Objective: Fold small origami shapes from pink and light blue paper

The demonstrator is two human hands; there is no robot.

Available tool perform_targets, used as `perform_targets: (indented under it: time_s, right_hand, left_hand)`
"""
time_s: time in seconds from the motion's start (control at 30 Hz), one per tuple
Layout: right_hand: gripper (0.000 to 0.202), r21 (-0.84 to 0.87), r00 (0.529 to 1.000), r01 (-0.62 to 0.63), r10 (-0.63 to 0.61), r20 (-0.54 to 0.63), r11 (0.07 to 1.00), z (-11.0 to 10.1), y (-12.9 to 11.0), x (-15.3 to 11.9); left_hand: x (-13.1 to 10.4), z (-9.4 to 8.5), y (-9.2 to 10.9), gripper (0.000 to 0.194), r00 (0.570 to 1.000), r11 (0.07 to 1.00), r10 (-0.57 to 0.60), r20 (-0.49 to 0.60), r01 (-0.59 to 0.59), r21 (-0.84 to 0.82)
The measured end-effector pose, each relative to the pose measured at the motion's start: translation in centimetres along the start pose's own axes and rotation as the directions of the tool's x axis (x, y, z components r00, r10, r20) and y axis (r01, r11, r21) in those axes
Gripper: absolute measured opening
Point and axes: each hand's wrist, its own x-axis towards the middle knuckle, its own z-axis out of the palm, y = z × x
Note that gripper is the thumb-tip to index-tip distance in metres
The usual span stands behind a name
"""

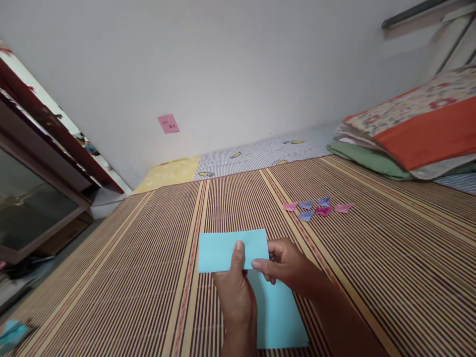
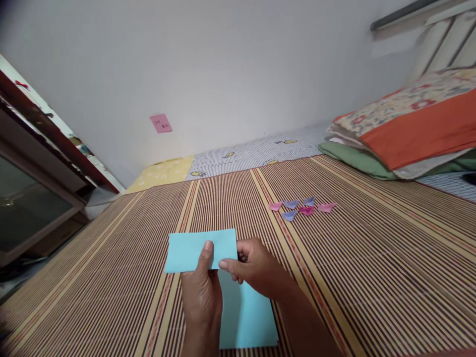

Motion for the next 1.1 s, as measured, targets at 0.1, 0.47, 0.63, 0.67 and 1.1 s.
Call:
perform_targets:
  time_s: [0.1,0.47,0.63,0.67,1.1]
  right_hand:
    - [0.026,0.045,1.000,0.002,-0.003,0.023,0.999,0.0,-0.1,0.0]
    - [0.023,0.102,0.996,-0.015,0.005,0.094,0.995,1.0,0.3,0.0]
    - [0.026,-0.054,0.997,-0.049,0.046,-0.058,0.997,-0.5,0.3,-0.2]
    - [0.028,-0.067,0.993,-0.041,0.034,-0.110,0.997,-1.0,0.2,-0.3]
    - [0.027,0.081,0.983,0.155,-0.161,0.084,0.985,-4.0,-1.0,-1.7]
  left_hand:
    - [-0.1,-0.5,0.0,0.031,0.994,0.972,0.109,-0.001,-0.107,0.208]
    - [-0.9,-0.4,0.3,0.030,0.994,0.972,0.056,0.092,-0.075,0.222]
    - [0.8,-1.1,0.9,0.031,0.998,0.988,0.033,0.056,-0.041,0.151]
    - [1.4,-1.5,1.2,0.031,0.997,0.992,0.027,0.067,-0.035,0.120]
    - [1.9,-3.5,5.3,0.028,0.865,0.909,-0.114,0.489,-0.107,0.402]
